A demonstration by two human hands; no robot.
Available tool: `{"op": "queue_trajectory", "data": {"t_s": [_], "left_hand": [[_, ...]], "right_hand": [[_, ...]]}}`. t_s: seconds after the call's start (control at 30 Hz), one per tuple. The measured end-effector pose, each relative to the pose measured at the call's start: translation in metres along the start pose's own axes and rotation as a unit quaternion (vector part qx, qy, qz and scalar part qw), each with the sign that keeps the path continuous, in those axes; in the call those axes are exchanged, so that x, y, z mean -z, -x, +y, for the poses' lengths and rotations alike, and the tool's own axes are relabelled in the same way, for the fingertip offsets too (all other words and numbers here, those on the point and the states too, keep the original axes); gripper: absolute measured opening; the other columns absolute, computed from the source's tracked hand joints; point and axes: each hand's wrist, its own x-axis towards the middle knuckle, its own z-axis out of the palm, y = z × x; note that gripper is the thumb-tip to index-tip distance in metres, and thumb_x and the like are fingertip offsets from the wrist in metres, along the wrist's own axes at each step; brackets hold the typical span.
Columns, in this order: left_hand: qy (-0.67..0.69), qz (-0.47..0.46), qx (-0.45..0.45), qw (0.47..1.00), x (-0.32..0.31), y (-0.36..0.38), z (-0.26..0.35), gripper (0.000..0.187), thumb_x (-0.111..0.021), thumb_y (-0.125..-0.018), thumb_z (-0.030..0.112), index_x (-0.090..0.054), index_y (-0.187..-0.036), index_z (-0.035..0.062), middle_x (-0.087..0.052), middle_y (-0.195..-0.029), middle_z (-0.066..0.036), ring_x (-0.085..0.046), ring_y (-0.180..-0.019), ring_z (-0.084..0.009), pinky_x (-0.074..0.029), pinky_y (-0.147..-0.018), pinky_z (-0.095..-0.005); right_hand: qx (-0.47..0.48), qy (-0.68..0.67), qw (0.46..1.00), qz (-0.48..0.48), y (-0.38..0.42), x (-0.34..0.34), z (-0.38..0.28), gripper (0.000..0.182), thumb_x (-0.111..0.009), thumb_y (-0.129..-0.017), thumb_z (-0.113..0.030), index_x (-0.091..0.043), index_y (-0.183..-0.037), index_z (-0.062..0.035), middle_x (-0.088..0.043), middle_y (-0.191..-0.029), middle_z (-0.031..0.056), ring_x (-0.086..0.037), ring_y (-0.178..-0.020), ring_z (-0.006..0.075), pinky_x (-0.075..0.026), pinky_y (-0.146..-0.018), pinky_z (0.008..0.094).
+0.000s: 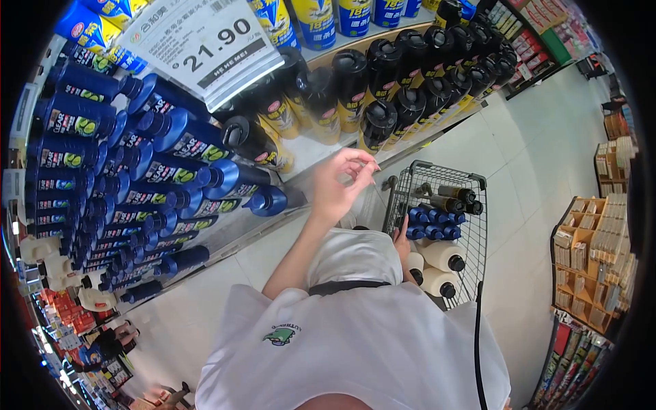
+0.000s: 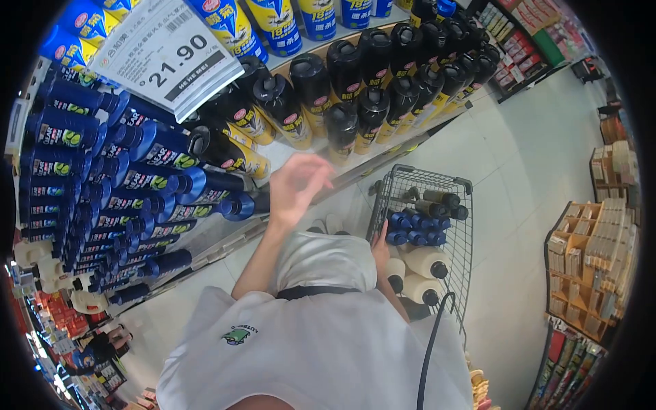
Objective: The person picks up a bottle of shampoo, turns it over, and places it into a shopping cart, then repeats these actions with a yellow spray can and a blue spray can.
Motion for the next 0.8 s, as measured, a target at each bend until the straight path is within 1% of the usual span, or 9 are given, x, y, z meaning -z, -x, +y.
{"op": "queue_trajectory", "data": {"t_s": [0.13, 0.2, 0.23, 0.27, 0.47, 0.6, 0.7, 0.73, 0.8], "left_hand": [[0.065, -0.016, 0.001, 0.998, 0.002, -0.009, 0.026, 0.012, -0.069, -0.091, 0.004, -0.064, -0.101, 0.0001, -0.074, -0.09, -0.009, -0.071, -0.073, -0.0155, -0.053, -0.069, -0.0266], [0.041, -0.019, -0.068, 0.997, 0.005, -0.016, 0.031, 0.011, -0.07, -0.092, 0.008, -0.066, -0.099, 0.0004, -0.073, -0.088, -0.008, -0.071, -0.072, -0.0131, -0.053, -0.067, -0.0254], [0.026, -0.019, -0.103, 0.994, 0.007, -0.02, 0.032, 0.012, -0.071, -0.092, 0.011, -0.067, -0.097, 0.0006, -0.073, -0.086, -0.007, -0.071, -0.072, -0.0119, -0.053, -0.066, -0.0248], [0.044, -0.011, -0.104, 0.993, 0.008, -0.025, 0.037, 0.012, -0.071, -0.092, 0.011, -0.068, -0.096, 0.0004, -0.073, -0.086, -0.007, -0.071, -0.072, -0.0121, -0.054, -0.067, -0.0251], [0.047, 0.057, -0.102, 0.992, 0.016, -0.045, 0.083, 0.012, -0.068, -0.093, 0.011, -0.068, -0.095, -0.0009, -0.072, -0.085, -0.008, -0.071, -0.072, -0.0125, -0.055, -0.069, -0.0262], [-0.028, 0.103, -0.145, 0.984, 0.013, -0.071, 0.107, 0.011, -0.062, -0.096, 0.004, -0.065, -0.101, -0.0049, -0.072, -0.09, -0.012, -0.069, -0.075, -0.0144, -0.052, -0.073, -0.026], [-0.049, 0.154, -0.156, 0.974, 0.007, -0.1, 0.122, 0.013, -0.069, -0.092, 0.01, -0.07, -0.1, -0.0006, -0.074, -0.09, -0.008, -0.071, -0.076, -0.0123, -0.054, -0.072, -0.0253], [-0.098, 0.169, -0.164, 0.967, 0.007, -0.111, 0.124, 0.014, -0.071, -0.09, 0.009, -0.07, -0.101, 0.0004, -0.074, -0.092, -0.008, -0.07, -0.074, -0.0138, -0.054, -0.071, -0.0261], [-0.176, 0.163, -0.188, 0.952, 0.007, -0.125, 0.135, 0.016, -0.068, -0.094, 0.005, -0.068, -0.108, -0.0012, -0.072, -0.097, -0.006, -0.067, -0.083, -0.0111, -0.051, -0.074, -0.0239]], "right_hand": [[-0.016, 0.048, 0.999, -0.009, -0.003, 0.0, 0.005, 0.071, -0.048, -0.103, -0.036, -0.007, -0.161, -0.0324, -0.069, -0.086, 0.0262, -0.067, -0.073, 0.0458, -0.049, -0.064, 0.0552], [-0.008, 0.05, 0.999, -0.015, -0.007, 0.003, 0.005, 0.071, -0.048, -0.103, -0.036, -0.006, -0.161, -0.0323, -0.069, -0.085, 0.0268, -0.067, -0.073, 0.046, -0.049, -0.064, 0.0553], [-0.002, 0.049, 0.998, -0.028, -0.009, 0.005, 0.007, 0.075, -0.048, -0.103, -0.037, -0.001, -0.161, -0.0326, -0.069, -0.084, 0.028, -0.067, -0.073, 0.047, -0.049, -0.064, 0.0559], [-0.007, 0.042, 0.999, -0.002, -0.006, 0.011, -0.002, 0.059, -0.047, -0.104, -0.034, -0.024, -0.158, -0.0301, -0.07, -0.087, 0.0247, -0.068, -0.074, 0.0449, -0.051, -0.067, 0.0527], [0.004, 0.05, 0.998, -0.039, -0.021, 0.041, -0.014, 0.042, -0.048, -0.104, -0.03, -0.041, -0.144, -0.0218, -0.071, -0.089, 0.0202, -0.069, -0.075, 0.0378, -0.053, -0.069, 0.0463], [0.034, 0.119, 0.976, -0.181, -0.052, 0.091, -0.029, 0.033, -0.048, -0.104, -0.028, -0.052, -0.135, -0.0163, -0.072, -0.091, 0.0173, -0.07, -0.075, 0.033, -0.054, -0.071, 0.0421], [0.093, 0.205, 0.89, -0.396, -0.09, 0.175, -0.08, 0.029, -0.049, -0.104, -0.026, -0.06, -0.128, -0.0121, -0.073, -0.092, 0.015, -0.071, -0.076, 0.0295, -0.055, -0.072, 0.0389], [0.122, 0.208, 0.861, -0.448, -0.1, 0.21, -0.111, 0.029, -0.049, -0.105, -0.026, -0.063, -0.125, -0.0107, -0.073, -0.092, 0.0143, -0.071, -0.076, 0.0283, -0.055, -0.072, 0.0379], [0.212, 0.077, 0.877, -0.424, -0.11, 0.282, -0.185, 0.03, -0.049, -0.105, -0.024, -0.068, -0.121, -0.008, -0.073, -0.093, 0.0128, -0.072, -0.077, 0.0259, -0.055, -0.073, 0.0357]]}}
